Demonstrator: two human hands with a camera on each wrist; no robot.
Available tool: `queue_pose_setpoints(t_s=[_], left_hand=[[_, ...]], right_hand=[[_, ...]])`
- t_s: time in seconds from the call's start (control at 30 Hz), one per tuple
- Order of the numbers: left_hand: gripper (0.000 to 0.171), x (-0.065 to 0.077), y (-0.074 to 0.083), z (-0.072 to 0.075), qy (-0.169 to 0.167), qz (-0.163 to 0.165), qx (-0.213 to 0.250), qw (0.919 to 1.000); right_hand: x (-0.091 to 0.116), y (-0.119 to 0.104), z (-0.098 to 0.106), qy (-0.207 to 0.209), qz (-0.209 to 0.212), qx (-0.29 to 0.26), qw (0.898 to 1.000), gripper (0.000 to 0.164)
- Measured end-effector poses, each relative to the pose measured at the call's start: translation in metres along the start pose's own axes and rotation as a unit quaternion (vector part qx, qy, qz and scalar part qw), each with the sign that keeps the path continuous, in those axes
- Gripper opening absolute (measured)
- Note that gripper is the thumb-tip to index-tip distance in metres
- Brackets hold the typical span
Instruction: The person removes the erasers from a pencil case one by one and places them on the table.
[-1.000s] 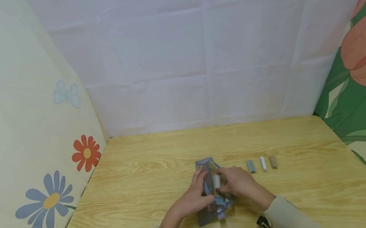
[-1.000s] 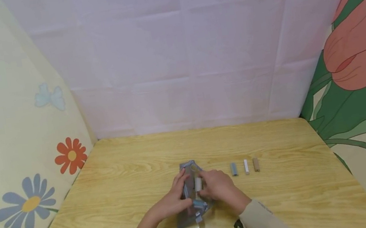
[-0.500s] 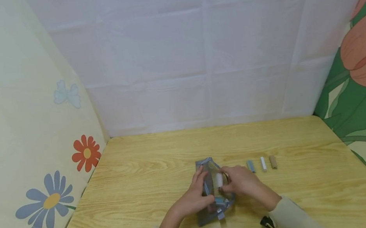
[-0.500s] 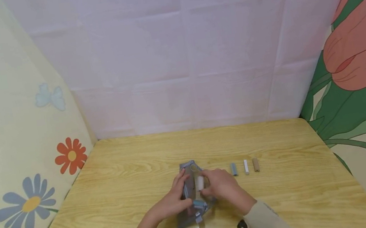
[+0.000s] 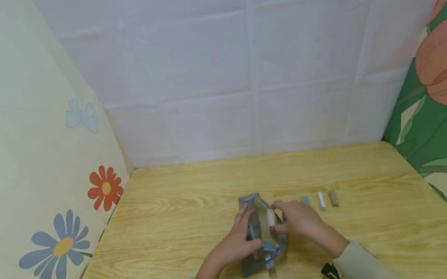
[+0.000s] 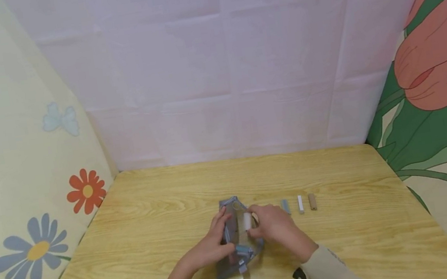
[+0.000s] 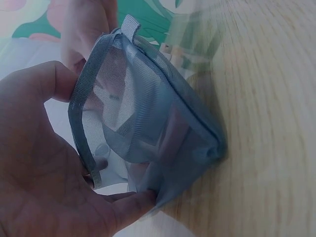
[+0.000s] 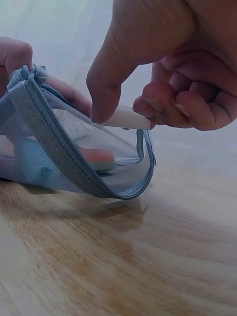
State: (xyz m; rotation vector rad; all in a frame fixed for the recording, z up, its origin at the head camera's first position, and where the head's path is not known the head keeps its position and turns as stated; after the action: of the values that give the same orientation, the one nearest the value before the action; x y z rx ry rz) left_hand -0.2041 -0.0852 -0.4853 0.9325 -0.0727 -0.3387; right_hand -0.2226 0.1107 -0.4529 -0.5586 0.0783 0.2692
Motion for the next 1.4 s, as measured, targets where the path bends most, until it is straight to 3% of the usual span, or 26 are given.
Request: queue_pose_setpoints(t_s=[0.63,1.03,1.4], left_hand=[[0.095,0.0,-0.003,-0.001,-0.001,-0.001,0.002,1.0],[0.095,0.001,-0.001,-0.001,-0.003,0.001,-0.002,1.0],[0.096,0.001,0.0,-0.001,-0.002,0.0,-0.004,1.0]], right_hand=[[0.008,0.012,0.011,0.024,-0.007,0.007,1.0,0.052],[0.011,0.02,0.018,0.012,-0.033,0.013,0.999,0.052],[0.012,0.031,0.021,0.026,-0.022,0.001,0.999,0.05]])
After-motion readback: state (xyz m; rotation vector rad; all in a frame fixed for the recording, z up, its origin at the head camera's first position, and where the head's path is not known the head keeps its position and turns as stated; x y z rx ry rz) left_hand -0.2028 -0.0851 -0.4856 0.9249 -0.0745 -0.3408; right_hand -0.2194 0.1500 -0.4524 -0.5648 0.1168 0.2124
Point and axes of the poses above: each hand's wrist, its own x-axis away from the middle knuckle, its own z-axis out of the back of the hand, y = z × x, the point moved 3 cm from there along -x, towards the middle knuckle, and after that the axes turned 13 degrees about y, right-handed, at the moved point
